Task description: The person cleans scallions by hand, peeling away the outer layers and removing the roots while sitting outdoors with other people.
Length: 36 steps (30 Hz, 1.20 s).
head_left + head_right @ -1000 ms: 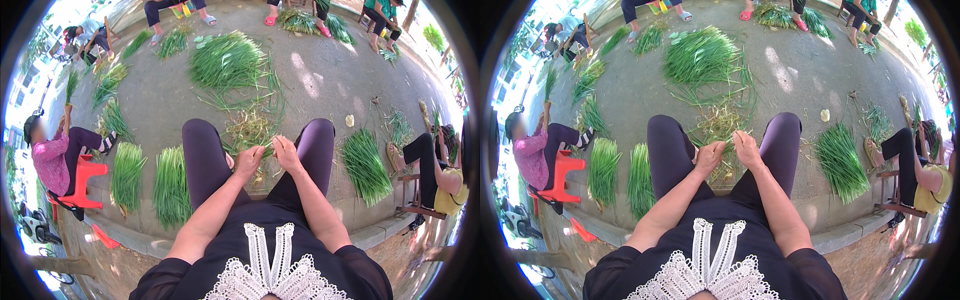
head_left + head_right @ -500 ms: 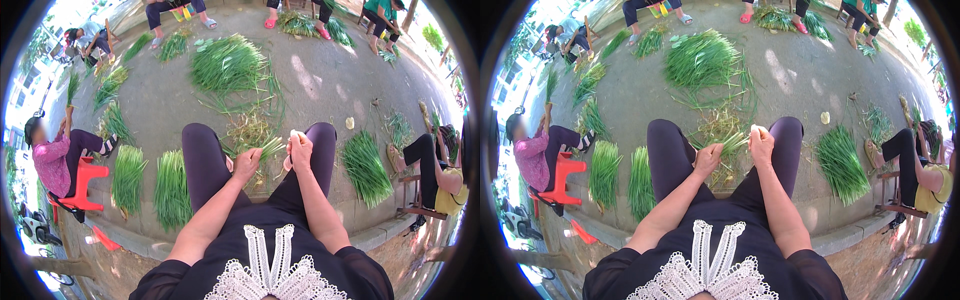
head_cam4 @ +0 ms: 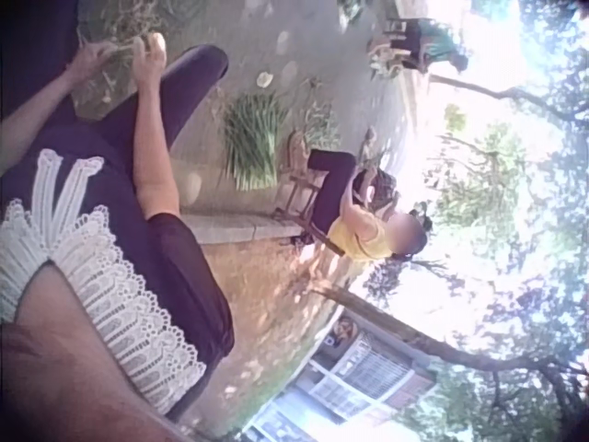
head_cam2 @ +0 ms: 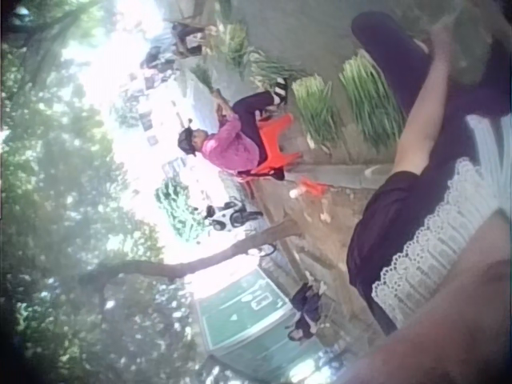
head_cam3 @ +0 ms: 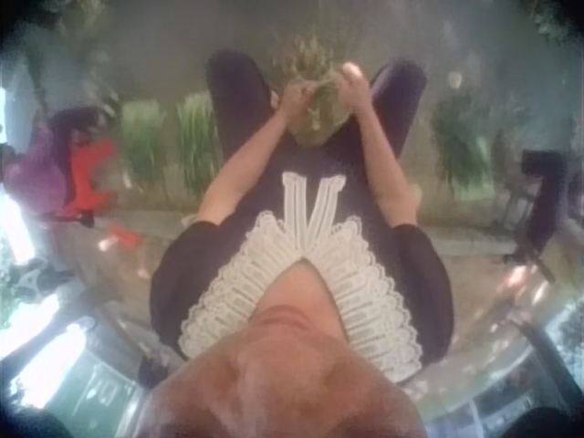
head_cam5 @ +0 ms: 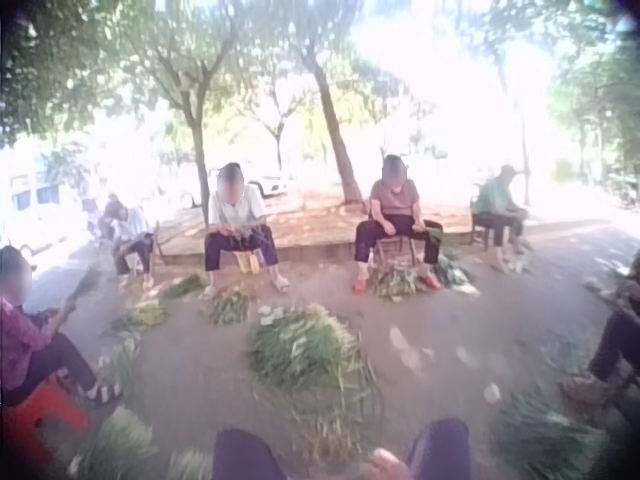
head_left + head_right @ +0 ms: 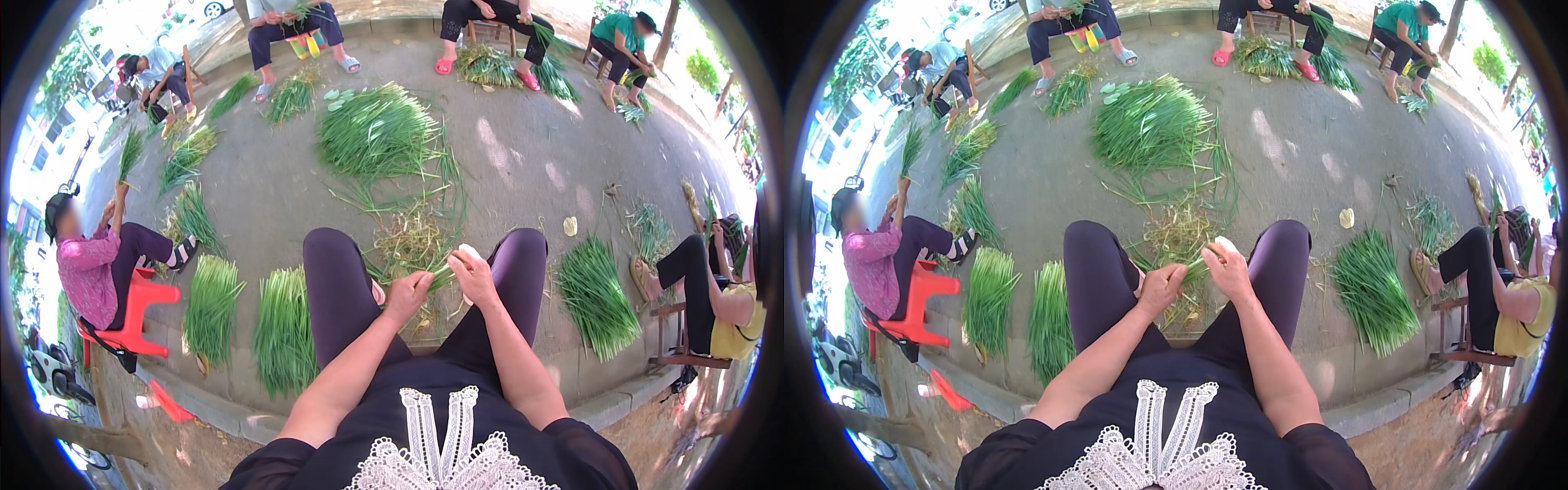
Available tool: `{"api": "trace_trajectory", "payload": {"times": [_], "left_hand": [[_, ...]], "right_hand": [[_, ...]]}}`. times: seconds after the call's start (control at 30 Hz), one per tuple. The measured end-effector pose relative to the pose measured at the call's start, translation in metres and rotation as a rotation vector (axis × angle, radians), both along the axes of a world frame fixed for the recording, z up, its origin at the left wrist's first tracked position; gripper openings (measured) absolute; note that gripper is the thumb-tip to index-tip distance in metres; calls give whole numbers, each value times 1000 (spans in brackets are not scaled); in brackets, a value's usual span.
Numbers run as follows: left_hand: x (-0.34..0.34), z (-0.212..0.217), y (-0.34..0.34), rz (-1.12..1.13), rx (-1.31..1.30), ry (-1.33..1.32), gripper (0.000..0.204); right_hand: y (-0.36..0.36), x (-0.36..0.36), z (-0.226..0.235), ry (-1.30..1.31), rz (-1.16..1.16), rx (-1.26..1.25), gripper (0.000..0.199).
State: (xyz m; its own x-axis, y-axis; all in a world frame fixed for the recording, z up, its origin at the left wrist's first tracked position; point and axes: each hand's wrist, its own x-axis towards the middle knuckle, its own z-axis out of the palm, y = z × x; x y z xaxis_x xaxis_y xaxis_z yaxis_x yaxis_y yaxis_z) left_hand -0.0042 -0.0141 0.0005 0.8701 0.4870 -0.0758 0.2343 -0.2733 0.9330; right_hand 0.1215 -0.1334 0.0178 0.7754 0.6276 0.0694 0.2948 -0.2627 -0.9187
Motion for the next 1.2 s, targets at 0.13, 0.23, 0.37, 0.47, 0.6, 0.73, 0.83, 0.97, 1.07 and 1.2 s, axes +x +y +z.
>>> {"api": "trace_trajectory", "payload": {"times": [0.13, 0.23, 0.37, 0.47, 0.6, 0.73, 0.83, 0.97, 1.07, 1.2], "left_hand": [[3, 0, -2, -5, 56, -75, 31], [3, 4, -3, 17, -63, -49, 32], [4, 8, -2, 65, -85, -29, 34], [3, -7, -2, 19, 99, -23, 33], [5, -7, -4, -35, 188, -46, 32], [4, -10, -6, -60, 164, -78, 31], [5, -11, -6, -70, 165, -87, 32], [5, -5, -6, -31, 69, -47, 32], [5, 4, -6, 75, -160, -32, 34], [7, 6, 0, 128, -363, -76, 36]], "right_hand": [[-3, 8, -6, 79, -69, 72, 24], [-1, 12, -7, 228, -264, 207, 19], [-3, 11, -13, 255, -268, 279, 31], [3, 6, -11, -83, -168, 156, 47], [-1, 4, -5, 54, 11, 61, 28], [0, 4, -1, 16, 6, 65, 16], [0, 5, -6, 125, -34, 118, 14], [3, 12, -12, 182, -235, 308, 16], [-1, 17, -13, 399, -308, 382, 24], [3, 13, -16, 386, -312, 381, 27]]}}
